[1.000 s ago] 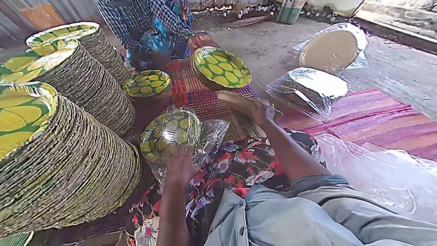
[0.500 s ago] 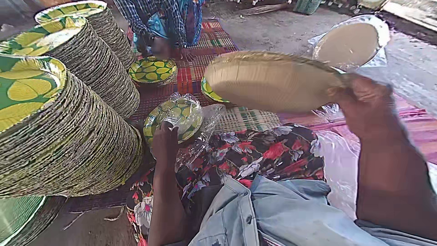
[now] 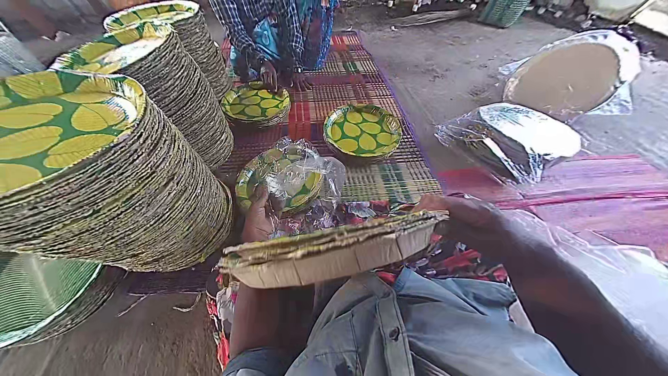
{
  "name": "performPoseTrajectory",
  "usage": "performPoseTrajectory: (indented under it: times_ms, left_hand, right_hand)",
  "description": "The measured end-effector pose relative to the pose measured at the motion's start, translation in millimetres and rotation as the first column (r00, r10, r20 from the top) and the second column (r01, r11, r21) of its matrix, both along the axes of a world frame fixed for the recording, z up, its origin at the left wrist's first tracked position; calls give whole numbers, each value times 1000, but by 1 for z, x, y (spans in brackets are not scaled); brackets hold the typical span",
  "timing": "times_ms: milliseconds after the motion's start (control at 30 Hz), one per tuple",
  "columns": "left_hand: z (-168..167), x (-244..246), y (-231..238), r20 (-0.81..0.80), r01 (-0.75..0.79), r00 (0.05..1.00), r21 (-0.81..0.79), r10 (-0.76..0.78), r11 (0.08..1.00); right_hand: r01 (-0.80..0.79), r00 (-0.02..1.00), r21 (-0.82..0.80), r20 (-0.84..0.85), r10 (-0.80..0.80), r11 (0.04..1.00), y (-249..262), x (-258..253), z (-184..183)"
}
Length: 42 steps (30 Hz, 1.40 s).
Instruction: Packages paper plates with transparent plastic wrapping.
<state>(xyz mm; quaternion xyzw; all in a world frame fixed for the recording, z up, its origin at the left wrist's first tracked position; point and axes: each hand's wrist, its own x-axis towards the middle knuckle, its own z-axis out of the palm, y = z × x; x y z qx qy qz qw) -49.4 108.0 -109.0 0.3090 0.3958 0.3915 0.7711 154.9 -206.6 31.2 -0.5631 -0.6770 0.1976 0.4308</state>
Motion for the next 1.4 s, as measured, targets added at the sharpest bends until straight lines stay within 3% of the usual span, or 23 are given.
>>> performPoseTrajectory:
  times_ms: [67, 200, 300, 367, 467, 533, 667, 833, 967, 1133, 1233, 1400]
  left_hand:
    - [-2, -1, -1, -31, -14, 999, -9, 13, 1000]
    - [-10, -1, 6, -85, 24, 996, 26, -22, 999]
    - [-14, -1, 10, -190, 19, 981, 320, 44, 947]
    - [-10, -7, 13, -416, 125, 882, 656, 219, 744]
    - [11, -25, 15, -538, 351, 744, 819, 396, 453]
    - [18, -30, 14, -513, 373, 764, 846, 392, 381]
    - [31, -35, 4, -506, 396, 804, 847, 311, 355]
    - [45, -28, -10, -533, 490, 789, 846, 304, 212]
    - [42, -16, -13, -467, 461, 835, 882, 291, 93]
    - [46, -24, -10, -484, 441, 839, 872, 248, 211]
    - [54, -23, -18, -502, 474, 836, 864, 222, 168]
    - [57, 4, -47, -605, 599, 778, 795, 167, 89]
  right_hand:
    - [19, 997, -59, -70, -23, 998, -8, -10, -10]
    - [43, 988, 58, 144, -51, 997, -23, -28, -38]
    - [118, 978, 212, 145, -151, 970, -32, -34, -43]
    - [108, 973, 246, 173, -153, 963, -37, -30, -33]
    - [32, 965, 239, 245, -93, 970, -40, -17, -24]
    - [6, 961, 211, 269, -64, 977, -42, -11, -21]
    - [55, 925, 195, 359, -123, 979, -45, 0, -16]
    - [187, 797, 230, 533, -284, 955, -46, -7, -18]
    - [207, 670, 257, 666, -329, 944, -27, -33, -15]
    - [212, 527, 254, 784, -329, 944, 9, -60, -31]
    - [234, 470, 247, 818, -332, 940, 32, -69, -46]
    - [184, 460, 328, 804, -376, 927, 74, -88, -67]
